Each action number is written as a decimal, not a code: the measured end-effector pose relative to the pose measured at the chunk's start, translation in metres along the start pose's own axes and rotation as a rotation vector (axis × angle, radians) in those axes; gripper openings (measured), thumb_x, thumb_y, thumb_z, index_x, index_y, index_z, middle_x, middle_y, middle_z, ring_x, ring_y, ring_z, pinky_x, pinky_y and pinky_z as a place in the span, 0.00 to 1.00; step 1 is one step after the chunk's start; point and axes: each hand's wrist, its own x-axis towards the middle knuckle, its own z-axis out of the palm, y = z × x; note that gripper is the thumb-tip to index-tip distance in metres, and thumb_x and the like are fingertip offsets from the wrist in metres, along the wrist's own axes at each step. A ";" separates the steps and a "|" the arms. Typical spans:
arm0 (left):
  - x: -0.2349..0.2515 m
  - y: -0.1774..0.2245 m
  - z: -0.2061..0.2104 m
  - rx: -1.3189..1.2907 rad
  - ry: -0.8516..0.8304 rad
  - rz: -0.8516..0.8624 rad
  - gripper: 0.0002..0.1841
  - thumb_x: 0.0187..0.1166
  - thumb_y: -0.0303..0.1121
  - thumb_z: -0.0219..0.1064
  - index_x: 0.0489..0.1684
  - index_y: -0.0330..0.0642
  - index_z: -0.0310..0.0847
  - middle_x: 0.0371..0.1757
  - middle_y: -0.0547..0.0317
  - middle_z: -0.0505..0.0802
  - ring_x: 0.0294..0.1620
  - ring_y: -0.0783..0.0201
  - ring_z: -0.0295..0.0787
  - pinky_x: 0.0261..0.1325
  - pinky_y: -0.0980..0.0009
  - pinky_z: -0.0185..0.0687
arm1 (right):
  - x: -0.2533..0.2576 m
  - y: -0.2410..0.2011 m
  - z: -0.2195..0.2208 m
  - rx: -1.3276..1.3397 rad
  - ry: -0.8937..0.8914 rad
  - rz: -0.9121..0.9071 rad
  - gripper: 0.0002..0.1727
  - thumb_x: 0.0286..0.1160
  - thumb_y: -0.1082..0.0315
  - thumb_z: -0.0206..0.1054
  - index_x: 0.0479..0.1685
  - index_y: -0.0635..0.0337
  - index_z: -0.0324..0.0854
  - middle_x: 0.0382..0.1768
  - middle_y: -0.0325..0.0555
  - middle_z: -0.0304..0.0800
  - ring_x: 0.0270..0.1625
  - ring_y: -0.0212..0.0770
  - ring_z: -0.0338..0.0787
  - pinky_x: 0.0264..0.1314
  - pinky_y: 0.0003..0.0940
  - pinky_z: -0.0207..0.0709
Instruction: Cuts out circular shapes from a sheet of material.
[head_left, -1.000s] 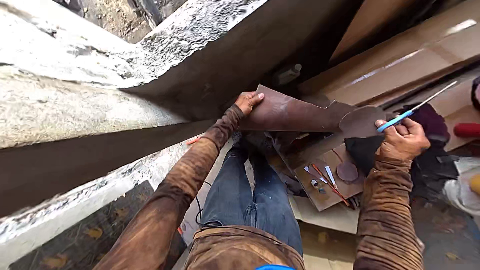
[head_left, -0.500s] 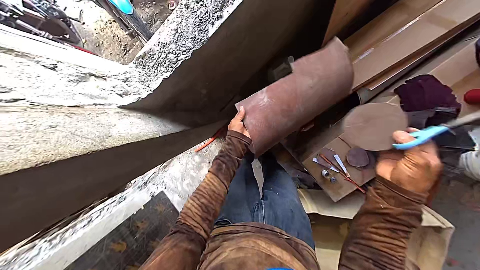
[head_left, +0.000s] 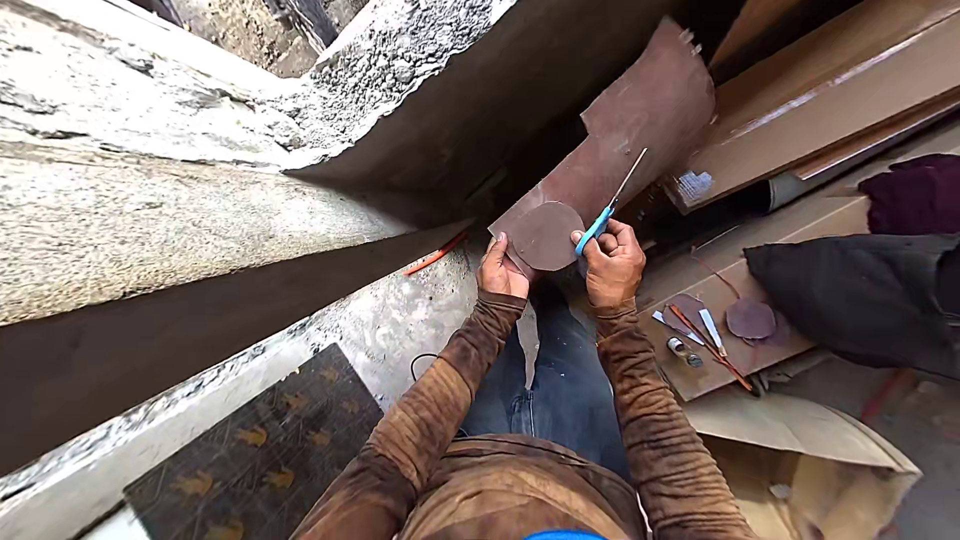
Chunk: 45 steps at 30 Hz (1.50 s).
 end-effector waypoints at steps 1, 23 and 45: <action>-0.002 0.002 0.000 -0.005 -0.031 -0.006 0.16 0.93 0.34 0.48 0.70 0.39 0.75 0.61 0.46 0.89 0.63 0.52 0.88 0.68 0.49 0.84 | 0.000 0.000 0.001 -0.016 0.005 -0.015 0.27 0.65 0.70 0.82 0.65 0.61 0.78 0.31 0.38 0.92 0.31 0.29 0.90 0.39 0.30 0.88; 0.002 0.036 -0.008 0.116 -0.223 -0.050 0.13 0.75 0.26 0.67 0.57 0.39 0.84 0.50 0.48 0.94 0.51 0.54 0.94 0.57 0.52 0.91 | -0.005 -0.012 0.031 -0.204 -0.109 -0.156 0.28 0.68 0.65 0.80 0.67 0.61 0.78 0.37 0.41 0.93 0.36 0.32 0.92 0.43 0.32 0.88; 0.009 0.040 -0.043 0.103 -0.145 -0.156 0.13 0.89 0.34 0.55 0.64 0.43 0.77 0.61 0.50 0.90 0.62 0.54 0.88 0.67 0.51 0.85 | -0.011 -0.007 0.042 -0.403 -0.186 -0.107 0.25 0.68 0.62 0.76 0.64 0.62 0.81 0.35 0.44 0.94 0.36 0.37 0.92 0.44 0.38 0.85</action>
